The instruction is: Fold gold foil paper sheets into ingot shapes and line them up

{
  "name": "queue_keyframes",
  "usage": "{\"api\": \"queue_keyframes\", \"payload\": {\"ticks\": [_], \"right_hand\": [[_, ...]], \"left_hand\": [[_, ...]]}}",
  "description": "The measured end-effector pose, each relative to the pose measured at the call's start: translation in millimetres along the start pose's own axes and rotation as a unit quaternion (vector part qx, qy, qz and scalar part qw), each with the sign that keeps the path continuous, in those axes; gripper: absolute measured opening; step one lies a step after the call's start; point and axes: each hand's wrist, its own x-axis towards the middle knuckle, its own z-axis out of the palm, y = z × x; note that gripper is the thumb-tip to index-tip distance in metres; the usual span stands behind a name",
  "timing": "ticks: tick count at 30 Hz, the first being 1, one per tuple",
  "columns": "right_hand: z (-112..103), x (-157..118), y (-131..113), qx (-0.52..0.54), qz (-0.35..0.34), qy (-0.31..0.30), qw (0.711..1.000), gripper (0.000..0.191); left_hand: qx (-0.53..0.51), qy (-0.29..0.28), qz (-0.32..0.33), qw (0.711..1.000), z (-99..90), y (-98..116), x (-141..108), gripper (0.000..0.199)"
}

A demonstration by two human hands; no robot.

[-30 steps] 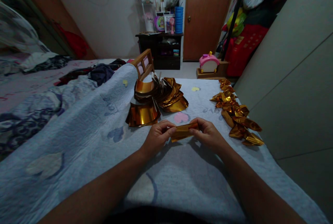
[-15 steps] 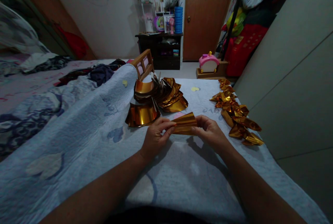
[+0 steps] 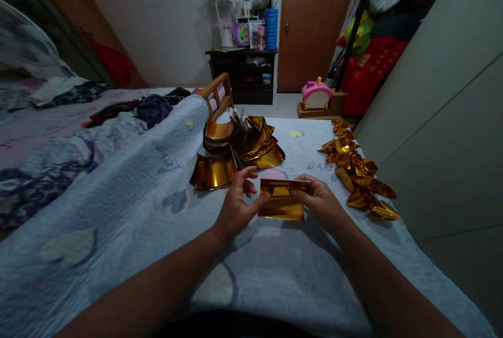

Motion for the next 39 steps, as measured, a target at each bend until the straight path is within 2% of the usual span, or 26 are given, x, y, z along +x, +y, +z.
{"api": "queue_keyframes", "payload": {"ticks": [2, 5, 7, 14, 17, 20, 23, 25, 26, 28, 30, 32, 36, 39], "right_hand": [[1, 0, 0, -0.007, 0.002, 0.001, 1.0, 0.033], [2, 0, -1, -0.01, 0.009, -0.01, 1.0, 0.032], [2, -1, -2, -0.006, 0.013, -0.017, 1.0, 0.032], [5, -4, -7, 0.033, 0.021, -0.041, 0.998, 0.034], [6, -5, -8, 0.028, 0.02, -0.038, 0.999, 0.031], [5, -3, -6, -0.01, 0.006, -0.014, 1.0, 0.026], [3, -1, -3, -0.044, -0.003, 0.024, 0.999, 0.021], [3, 0, -1, -0.06, -0.009, 0.048, 0.997, 0.019], [3, 0, 0, -0.068, -0.014, 0.058, 0.996, 0.018], [4, -1, 2, -0.086, -0.024, 0.067, 0.994, 0.017], [8, -1, 4, -0.103, -0.042, 0.062, 0.992, 0.014], [12, -2, 5, -0.126, -0.078, 0.05, 0.988, 0.011], [19, -3, 7, -0.207, -0.176, 0.011, 0.962, 0.011], [22, -5, 7, -0.264, -0.242, -0.034, 0.933, 0.014]], "left_hand": [[-0.052, -0.008, -0.053, 0.997, 1.0, -3, 2, 0.06], [-0.144, -0.079, -0.128, 0.978, 2.4, -2, 4, 0.034], [-0.196, -0.115, -0.155, 0.961, 3.0, 1, 5, 0.029], [-0.269, -0.106, -0.211, 0.934, 3.4, 6, 7, 0.033], [-0.265, -0.102, -0.22, 0.933, 4.8, 5, 7, 0.031], [-0.186, -0.057, -0.177, 0.965, 5.8, 4, 6, 0.026], [-0.019, 0.037, -0.063, 0.997, 3.9, 7, 2, 0.023], [0.057, 0.052, 0.016, 0.997, 2.0, 10, -1, 0.017], [0.07, 0.028, 0.044, 0.996, 1.4, 12, -3, 0.014], [0.065, -0.057, 0.079, 0.993, 1.6, 16, -6, 0.013], [0.053, -0.127, 0.068, 0.988, 3.8, 20, -7, 0.005], [0.032, -0.161, 0.032, 0.986, 6.7, 23, -7, 0.017], [-0.078, -0.179, -0.068, 0.978, 11.2, 21, -5, 0.025], [-0.178, -0.167, -0.123, 0.962, 13.1, 17, -5, 0.036]]}}
